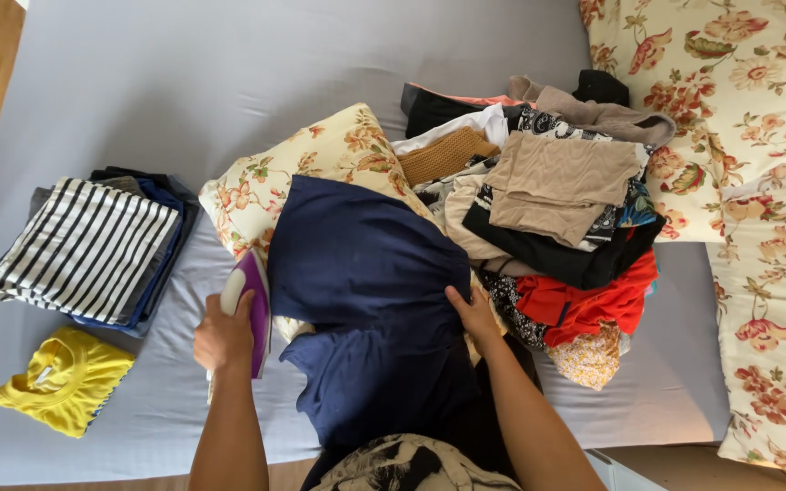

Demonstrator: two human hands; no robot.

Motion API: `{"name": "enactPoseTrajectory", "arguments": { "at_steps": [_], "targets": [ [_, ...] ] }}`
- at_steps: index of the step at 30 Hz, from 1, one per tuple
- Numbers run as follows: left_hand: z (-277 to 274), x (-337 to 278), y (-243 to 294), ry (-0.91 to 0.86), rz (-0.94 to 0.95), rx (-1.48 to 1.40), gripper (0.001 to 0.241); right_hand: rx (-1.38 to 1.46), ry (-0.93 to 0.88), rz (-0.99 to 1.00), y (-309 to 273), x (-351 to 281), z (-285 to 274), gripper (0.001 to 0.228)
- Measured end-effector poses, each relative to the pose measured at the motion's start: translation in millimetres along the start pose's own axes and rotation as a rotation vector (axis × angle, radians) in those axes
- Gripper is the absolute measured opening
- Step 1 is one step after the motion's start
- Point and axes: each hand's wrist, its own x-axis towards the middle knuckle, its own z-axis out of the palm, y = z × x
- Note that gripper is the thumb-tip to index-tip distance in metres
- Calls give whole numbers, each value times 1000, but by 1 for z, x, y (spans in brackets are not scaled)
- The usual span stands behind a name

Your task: The person irons several pieces of clothing, including dark blue shorts, a beige top, and a white top with a black pattern, using a purple iron on a floral pillow. After ironing each item, the person folds it and places it on a growing stack of folded clothes.

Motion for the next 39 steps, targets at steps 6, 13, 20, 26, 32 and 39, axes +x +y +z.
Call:
{"name": "enactPoseTrajectory", "arguments": {
  "at_steps": [6, 13, 20, 26, 32, 39],
  "targets": [
    [-25, -53, -47, -152, -145, -66, 59, -34, -255, -213, -42, -54, -10, 92],
    [44, -15, -31, -185, 52, 102, 87, -303, -290, -490, -58, -66, -8, 90],
    [-167, -110, 166, -173, 1290, -32, 89, -641, -532, -836, -176, -183, 5, 53],
    [-183, -112, 174, -808, 1351, 260, 91, -680, -464, -970, -210, -218, -6, 59],
    [-227, -139, 131, -501, 1436, -193, 42, -807, -218, -395, -186, -185, -5, 53],
    [-249, -184, 94, 195, 1409, -497, 39, 368, -338, -347, -234, -214, 26, 50]
  ]
}}
